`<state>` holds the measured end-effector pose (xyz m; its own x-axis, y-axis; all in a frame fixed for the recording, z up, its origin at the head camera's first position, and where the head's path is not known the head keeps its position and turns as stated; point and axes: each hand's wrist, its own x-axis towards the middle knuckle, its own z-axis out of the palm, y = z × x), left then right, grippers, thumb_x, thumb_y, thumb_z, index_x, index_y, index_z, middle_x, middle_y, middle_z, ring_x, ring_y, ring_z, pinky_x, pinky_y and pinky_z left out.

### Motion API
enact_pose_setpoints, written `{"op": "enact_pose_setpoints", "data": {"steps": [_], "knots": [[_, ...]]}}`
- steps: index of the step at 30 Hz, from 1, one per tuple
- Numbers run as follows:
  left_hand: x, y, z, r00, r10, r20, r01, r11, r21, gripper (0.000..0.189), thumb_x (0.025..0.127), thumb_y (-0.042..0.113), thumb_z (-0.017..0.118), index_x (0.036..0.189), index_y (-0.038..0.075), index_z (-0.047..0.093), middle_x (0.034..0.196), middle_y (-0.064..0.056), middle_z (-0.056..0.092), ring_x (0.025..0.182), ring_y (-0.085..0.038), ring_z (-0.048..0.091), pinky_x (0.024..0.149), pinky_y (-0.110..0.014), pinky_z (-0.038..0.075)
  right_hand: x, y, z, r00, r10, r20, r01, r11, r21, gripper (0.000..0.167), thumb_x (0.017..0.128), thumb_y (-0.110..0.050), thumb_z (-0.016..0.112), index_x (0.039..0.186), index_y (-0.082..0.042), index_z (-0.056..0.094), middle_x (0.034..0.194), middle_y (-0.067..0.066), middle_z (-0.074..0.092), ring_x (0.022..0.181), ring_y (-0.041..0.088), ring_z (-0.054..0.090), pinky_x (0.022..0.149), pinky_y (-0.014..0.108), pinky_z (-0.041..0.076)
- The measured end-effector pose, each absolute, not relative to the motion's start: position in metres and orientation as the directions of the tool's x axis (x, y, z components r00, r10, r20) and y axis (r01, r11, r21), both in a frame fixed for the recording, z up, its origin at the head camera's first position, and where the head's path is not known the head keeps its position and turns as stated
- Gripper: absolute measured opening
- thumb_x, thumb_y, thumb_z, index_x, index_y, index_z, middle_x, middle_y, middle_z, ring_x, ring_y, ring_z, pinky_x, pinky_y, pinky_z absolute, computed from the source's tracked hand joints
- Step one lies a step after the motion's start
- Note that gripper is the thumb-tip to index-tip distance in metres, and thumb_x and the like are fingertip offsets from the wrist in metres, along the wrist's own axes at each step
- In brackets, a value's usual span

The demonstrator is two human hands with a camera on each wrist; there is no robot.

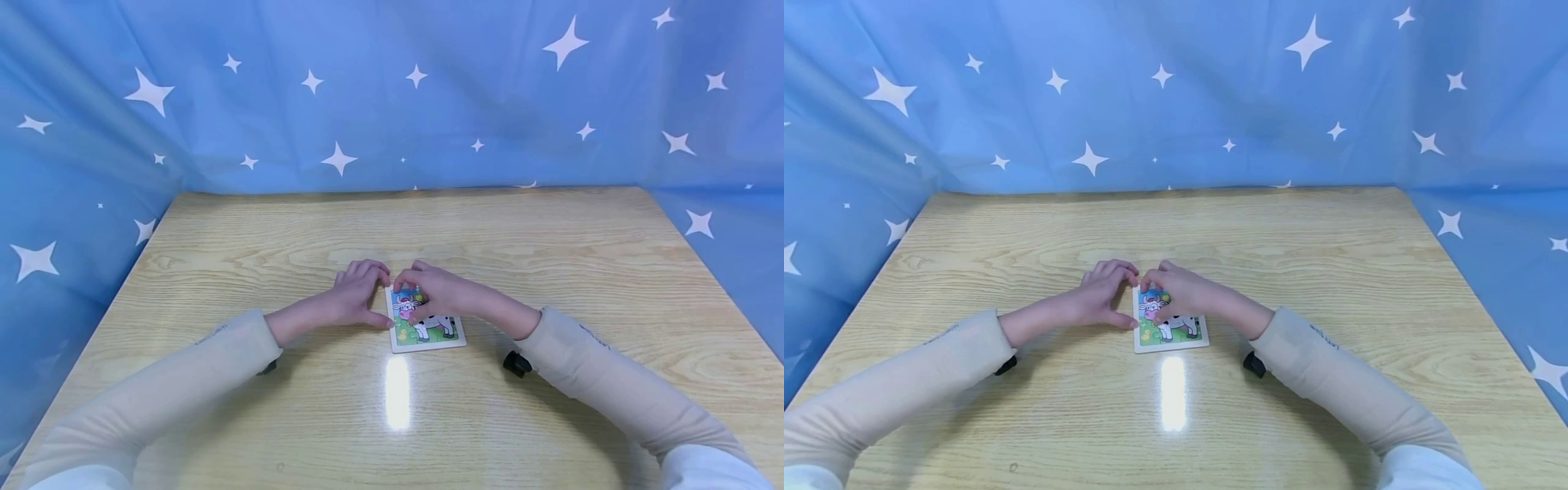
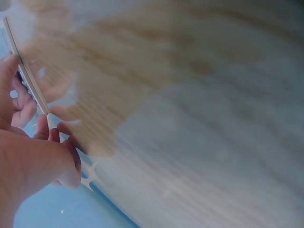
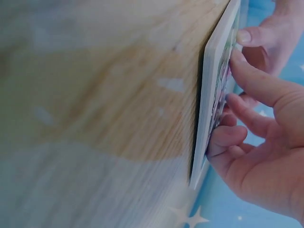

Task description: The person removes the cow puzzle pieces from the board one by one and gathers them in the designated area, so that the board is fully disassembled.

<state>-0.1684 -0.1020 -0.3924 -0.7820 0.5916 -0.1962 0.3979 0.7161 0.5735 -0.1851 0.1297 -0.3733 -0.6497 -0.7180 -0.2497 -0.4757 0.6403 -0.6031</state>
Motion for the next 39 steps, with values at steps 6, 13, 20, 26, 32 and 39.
{"op": "enact_pose_setpoints", "data": {"steps": [6,13,20,26,32,39], "knots": [[-0.167,-0.101,-0.391,-0.789,0.583,-0.194,0.397,0.725,0.563,0.066,0.09,0.033,0.092,0.133,0.001,0.053,0.165,-0.019,0.039,0.152,-0.042,0.03,0.113,-0.053,0.032,-0.186,0.13,-0.373,-0.652,-0.708,-0.271,-0.464,0.656,-0.596,0.052,0.097,-0.014,0.088,0.141,-0.005,0.062,0.117,0.013,0.053,0.088,0.022,0.053,0.081,0.032,0.046],[-0.166,-0.101,-0.391,-0.787,0.585,-0.193,0.401,0.725,0.559,0.066,0.089,0.034,0.092,0.133,0.002,0.053,0.165,-0.019,0.039,0.151,-0.042,0.031,0.112,-0.05,0.033,-0.185,0.129,-0.372,-0.651,-0.708,-0.274,-0.475,0.662,-0.58,0.052,0.096,-0.015,0.089,0.141,-0.005,0.065,0.116,0.013,0.054,0.084,0.02,0.054,0.076,0.029,0.046],[-0.166,-0.101,-0.39,-0.787,0.588,-0.189,0.405,0.722,0.56,0.066,0.09,0.033,0.092,0.133,0.001,0.053,0.164,-0.02,0.039,0.151,-0.042,0.031,0.112,-0.05,0.033,-0.186,0.125,-0.366,-0.637,-0.723,-0.267,-0.526,0.661,-0.535,0.057,0.094,-0.015,0.091,0.143,0.001,0.067,0.117,0.014,0.057,0.091,0.021,0.055,0.084,0.032,0.049],[-0.166,-0.099,-0.389,-0.787,0.583,-0.199,0.4,0.729,0.555,0.065,0.089,0.032,0.093,0.131,0.002,0.053,0.165,-0.02,0.039,0.152,-0.042,0.03,0.114,-0.052,0.031,-0.19,0.125,-0.366,-0.609,-0.746,-0.269,-0.532,0.635,-0.56,0.057,0.092,-0.013,0.093,0.139,0.003,0.065,0.123,0.012,0.057,0.1,0.022,0.056,0.094,0.036,0.049],[-0.167,-0.097,-0.389,-0.789,0.581,-0.201,0.394,0.729,0.56,0.061,0.09,0.031,0.092,0.127,0.003,0.053,0.164,-0.02,0.039,0.152,-0.043,0.03,0.116,-0.055,0.03,-0.196,0.128,-0.367,-0.573,-0.777,-0.262,-0.526,0.593,-0.61,0.056,0.091,-0.009,0.092,0.136,0.005,0.062,0.124,0.012,0.058,0.103,0.023,0.056,0.098,0.038,0.048],[-0.167,-0.099,-0.388,-0.791,0.578,-0.202,0.388,0.728,0.565,0.054,0.091,0.03,0.091,0.121,0.004,0.053,0.163,-0.02,0.04,0.15,-0.043,0.03,0.116,-0.055,0.03,-0.201,0.123,-0.367,-0.547,-0.779,-0.307,-0.503,0.599,-0.624,0.055,0.089,-0.007,0.093,0.132,0.003,0.06,0.125,0.012,0.058,0.116,0.028,0.055,0.107,0.041,0.047]]}}
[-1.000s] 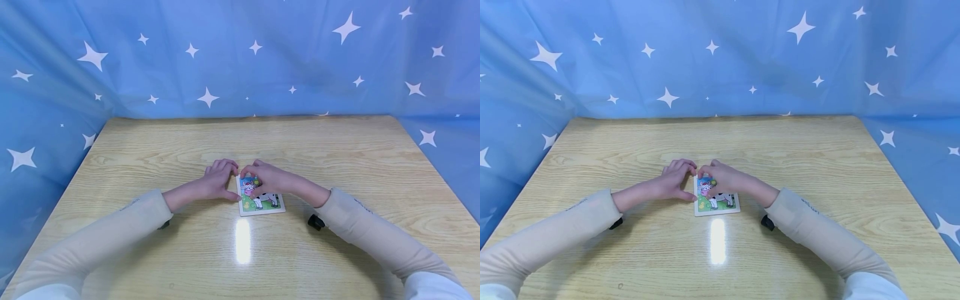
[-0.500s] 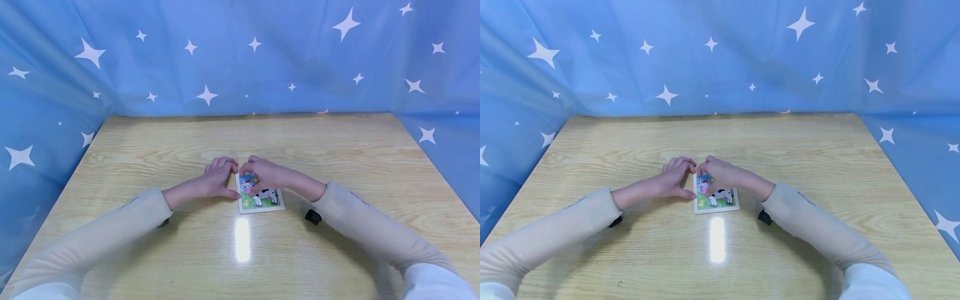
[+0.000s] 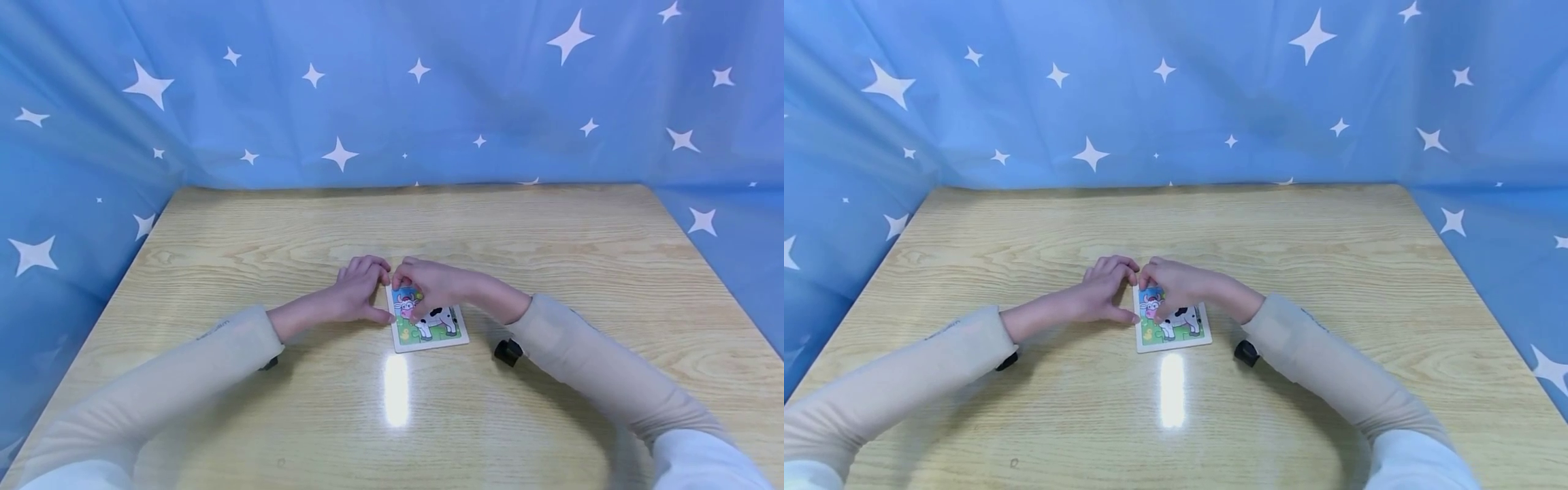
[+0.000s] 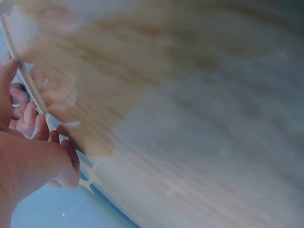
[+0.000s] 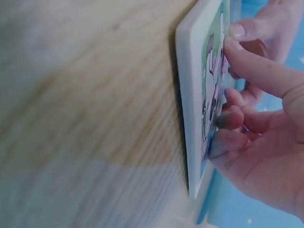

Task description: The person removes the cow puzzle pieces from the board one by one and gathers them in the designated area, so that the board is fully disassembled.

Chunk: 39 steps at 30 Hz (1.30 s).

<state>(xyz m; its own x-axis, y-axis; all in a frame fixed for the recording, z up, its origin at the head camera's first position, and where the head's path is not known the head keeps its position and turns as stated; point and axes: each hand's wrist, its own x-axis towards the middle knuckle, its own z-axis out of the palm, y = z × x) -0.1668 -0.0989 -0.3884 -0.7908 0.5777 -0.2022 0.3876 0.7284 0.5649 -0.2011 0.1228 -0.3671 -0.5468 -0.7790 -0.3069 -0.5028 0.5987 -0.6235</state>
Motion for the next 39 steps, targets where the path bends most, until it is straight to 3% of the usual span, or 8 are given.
{"op": "enact_pose_setpoints", "data": {"steps": [6,17,21,27,39], "knots": [[-0.167,-0.1,-0.388,-0.791,0.573,-0.213,0.38,0.734,0.564,0.054,0.093,0.029,0.09,0.121,0.004,0.052,0.164,-0.02,0.039,0.151,-0.043,0.029,0.115,-0.055,0.03,-0.202,0.121,-0.368,-0.552,-0.773,-0.313,-0.475,0.6,-0.644,0.054,0.088,-0.005,0.093,0.128,0.001,0.058,0.122,0.011,0.055,0.113,0.026,0.053,0.103,0.038,0.045],[-0.168,-0.1,-0.393,-0.79,0.58,-0.2,0.392,0.728,0.563,0.055,0.092,0.029,0.091,0.123,0.003,0.053,0.164,-0.021,0.04,0.151,-0.043,0.031,0.115,-0.055,0.031,-0.193,0.121,-0.366,-0.577,-0.764,-0.29,-0.499,0.61,-0.615,0.057,0.088,-0.004,0.094,0.13,0.001,0.056,0.13,0.012,0.058,0.116,0.027,0.056,0.107,0.043,0.048],[-0.168,-0.101,-0.392,-0.788,0.583,-0.2,0.392,0.725,0.567,0.056,0.092,0.029,0.091,0.124,0.003,0.053,0.164,-0.021,0.039,0.151,-0.044,0.03,0.116,-0.055,0.031,-0.191,0.122,-0.365,-0.583,-0.764,-0.275,-0.507,0.607,-0.612,0.056,0.089,-0.004,0.093,0.13,0.002,0.057,0.126,0.012,0.059,0.107,0.024,0.055,0.099,0.038,0.048],[-0.169,-0.101,-0.393,-0.786,0.587,-0.197,0.398,0.722,0.566,0.057,0.091,0.03,0.091,0.124,0.002,0.054,0.164,-0.02,0.039,0.151,-0.044,0.03,0.116,-0.056,0.031,-0.193,0.123,-0.367,-0.589,-0.768,-0.25,-0.505,0.591,-0.629,0.039,0.098,0.001,0.082,0.13,0.003,0.06,0.109,0.009,0.061,0.085,0.017,0.054,0.082,0.031,0.048],[-0.167,-0.101,-0.392,-0.79,0.586,-0.181,0.409,0.723,0.557,0.057,0.091,0.031,0.091,0.123,0.005,0.053,0.163,-0.019,0.041,0.15,-0.042,0.032,0.115,-0.054,0.032,-0.189,0.123,-0.369,-0.608,-0.773,-0.182,-0.564,0.582,-0.585,0.037,0.096,0.002,0.084,0.127,-0.002,0.065,0.114,0.011,0.064,0.082,0.016,0.057,0.081,0.03,0.051]]}}
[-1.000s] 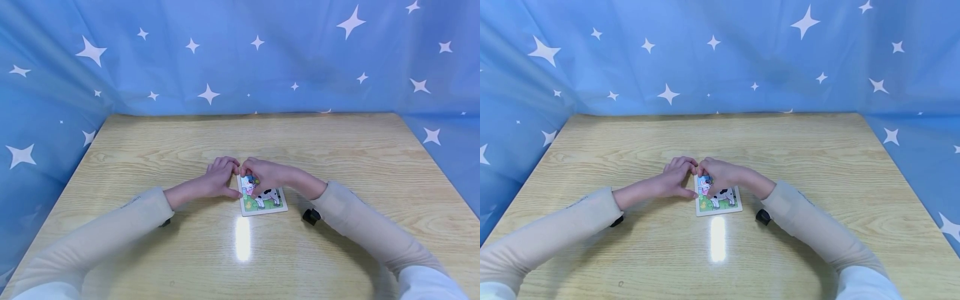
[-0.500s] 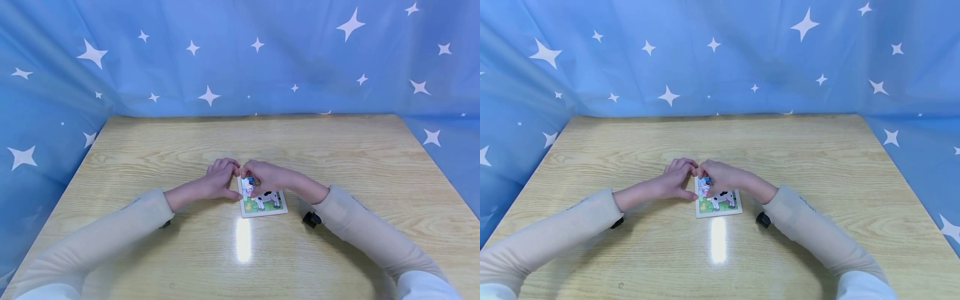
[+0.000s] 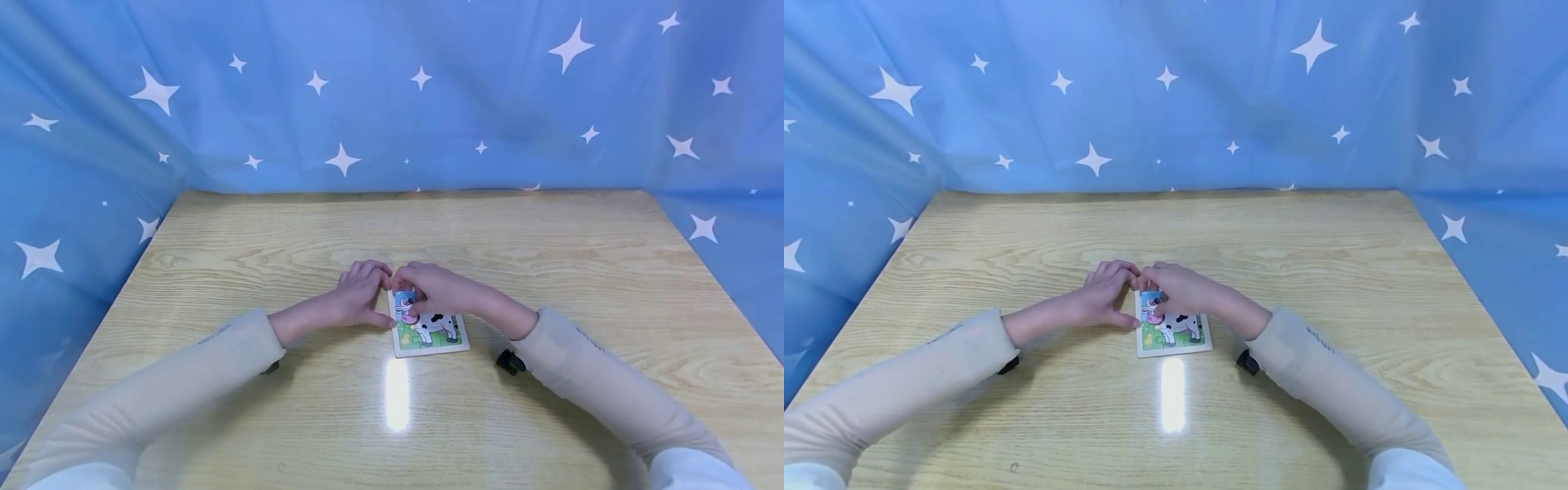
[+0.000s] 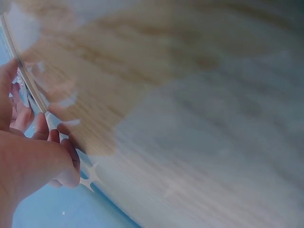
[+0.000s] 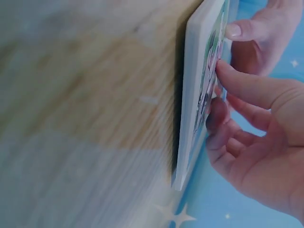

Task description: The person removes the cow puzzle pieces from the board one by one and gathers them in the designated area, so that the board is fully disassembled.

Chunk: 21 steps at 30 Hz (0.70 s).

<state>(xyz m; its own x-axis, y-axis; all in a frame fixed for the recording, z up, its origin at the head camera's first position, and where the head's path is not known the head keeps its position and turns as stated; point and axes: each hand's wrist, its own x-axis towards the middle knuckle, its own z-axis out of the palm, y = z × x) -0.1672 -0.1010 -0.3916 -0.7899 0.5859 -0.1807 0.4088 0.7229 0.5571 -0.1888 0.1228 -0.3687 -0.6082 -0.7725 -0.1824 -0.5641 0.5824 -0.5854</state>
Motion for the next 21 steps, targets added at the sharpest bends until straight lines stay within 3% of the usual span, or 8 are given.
{"op": "enact_pose_setpoints", "data": {"steps": [11,21], "knots": [[-0.168,-0.099,-0.3923,-0.783,0.6,-0.162,0.431,0.713,0.554,0.057,0.09,0.032,0.092,0.123,0.004,0.055,0.161,-0.02,0.042,0.148,-0.042,0.034,0.115,-0.053,0.033,-0.1858,0.1297,-0.3675,-0.622,-0.775,-0.115,-0.589,0.56,-0.583,0.035,0.093,0.002,0.086,0.122,-0.002,0.066,0.103,0.009,0.065,0.08,0.015,0.061,0.08,0.031,0.053],[-0.1662,-0.1008,-0.3919,-0.791,0.593,-0.152,0.436,0.72,0.54,0.06,0.089,0.033,0.092,0.128,0.001,0.058,0.162,-0.02,0.043,0.148,-0.041,0.035,0.113,-0.053,0.035,-0.1848,0.1279,-0.3674,-0.661,-0.75,-0.043,-0.524,0.501,-0.688,0.018,0.098,0.01,0.075,0.109,-0.003,0.069,0.093,0.004,0.067,0.089,0.02,0.068,0.085,0.034,0.058]]}}
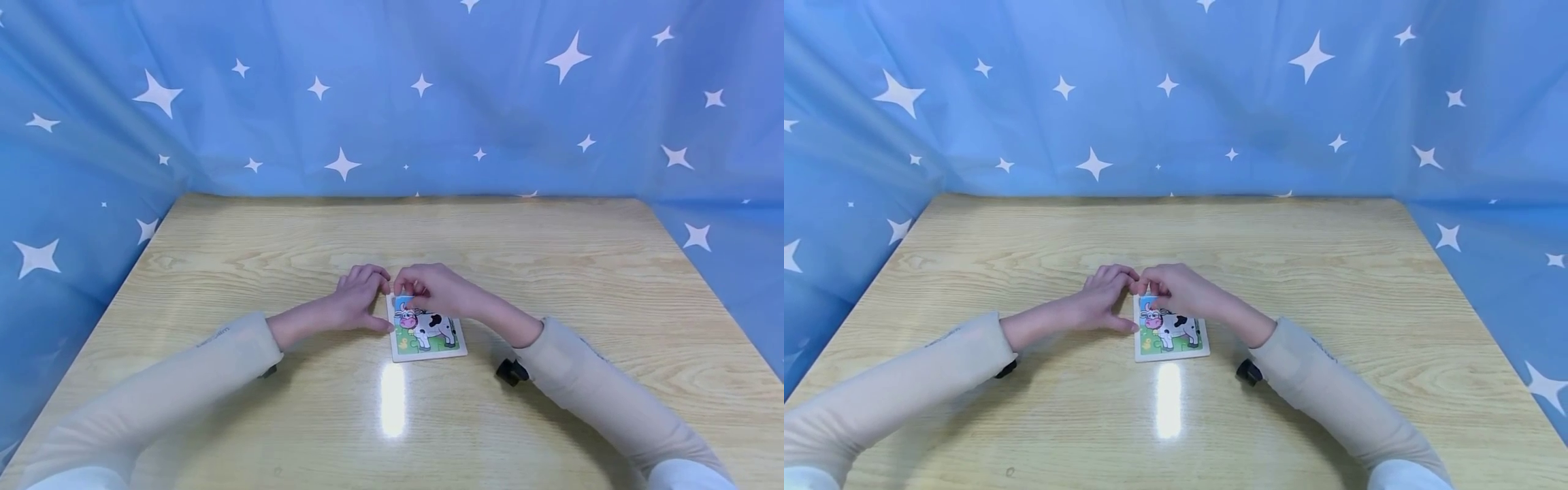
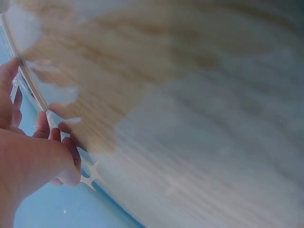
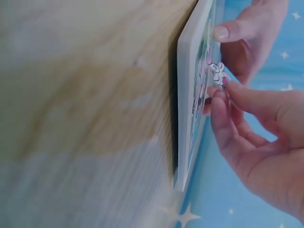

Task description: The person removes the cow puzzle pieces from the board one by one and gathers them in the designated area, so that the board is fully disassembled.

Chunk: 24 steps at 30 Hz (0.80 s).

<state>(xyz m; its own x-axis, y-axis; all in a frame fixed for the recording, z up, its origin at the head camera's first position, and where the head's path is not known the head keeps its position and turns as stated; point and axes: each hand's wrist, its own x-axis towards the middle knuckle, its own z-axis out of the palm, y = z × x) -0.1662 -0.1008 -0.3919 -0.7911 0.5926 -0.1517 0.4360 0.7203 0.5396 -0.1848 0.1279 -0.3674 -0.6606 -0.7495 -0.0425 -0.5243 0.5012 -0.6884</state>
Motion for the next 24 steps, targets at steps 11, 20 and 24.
{"op": "enact_pose_setpoints", "data": {"steps": [11,20,24], "knots": [[-0.164,-0.101,-0.393,-0.781,0.607,-0.143,0.451,0.708,0.544,0.06,0.09,0.032,0.091,0.128,0.001,0.057,0.161,-0.021,0.043,0.146,-0.043,0.036,0.113,-0.052,0.035,-0.184,0.145,-0.369,-0.705,-0.707,-0.059,-0.452,0.512,-0.731,0.012,0.101,0.005,0.075,0.108,-0.003,0.07,0.094,0.003,0.072,0.091,0.02,0.073,0.08,0.035,0.057],[-0.165,-0.1,-0.391,-0.773,0.622,-0.129,0.478,0.703,0.526,0.063,0.09,0.033,0.09,0.134,0.001,0.058,0.162,-0.022,0.043,0.148,-0.043,0.036,0.115,-0.052,0.034,-0.188,0.163,-0.36,-0.74,-0.669,-0.071,-0.432,0.553,-0.712,0.011,0.103,0.004,0.073,0.109,-0.005,0.069,0.099,0.008,0.076,0.088,0.022,0.073,0.078,0.037,0.055],[-0.163,-0.102,-0.391,-0.772,0.621,-0.133,0.476,0.705,0.526,0.062,0.091,0.032,0.088,0.135,0.001,0.057,0.162,-0.023,0.042,0.148,-0.044,0.034,0.115,-0.053,0.034,-0.189,0.169,-0.357,-0.751,-0.655,-0.083,-0.425,0.575,-0.699,0.009,0.103,0.002,0.074,0.108,-0.005,0.07,0.099,0.007,0.074,0.087,0.021,0.07,0.08,0.038,0.054]]}}
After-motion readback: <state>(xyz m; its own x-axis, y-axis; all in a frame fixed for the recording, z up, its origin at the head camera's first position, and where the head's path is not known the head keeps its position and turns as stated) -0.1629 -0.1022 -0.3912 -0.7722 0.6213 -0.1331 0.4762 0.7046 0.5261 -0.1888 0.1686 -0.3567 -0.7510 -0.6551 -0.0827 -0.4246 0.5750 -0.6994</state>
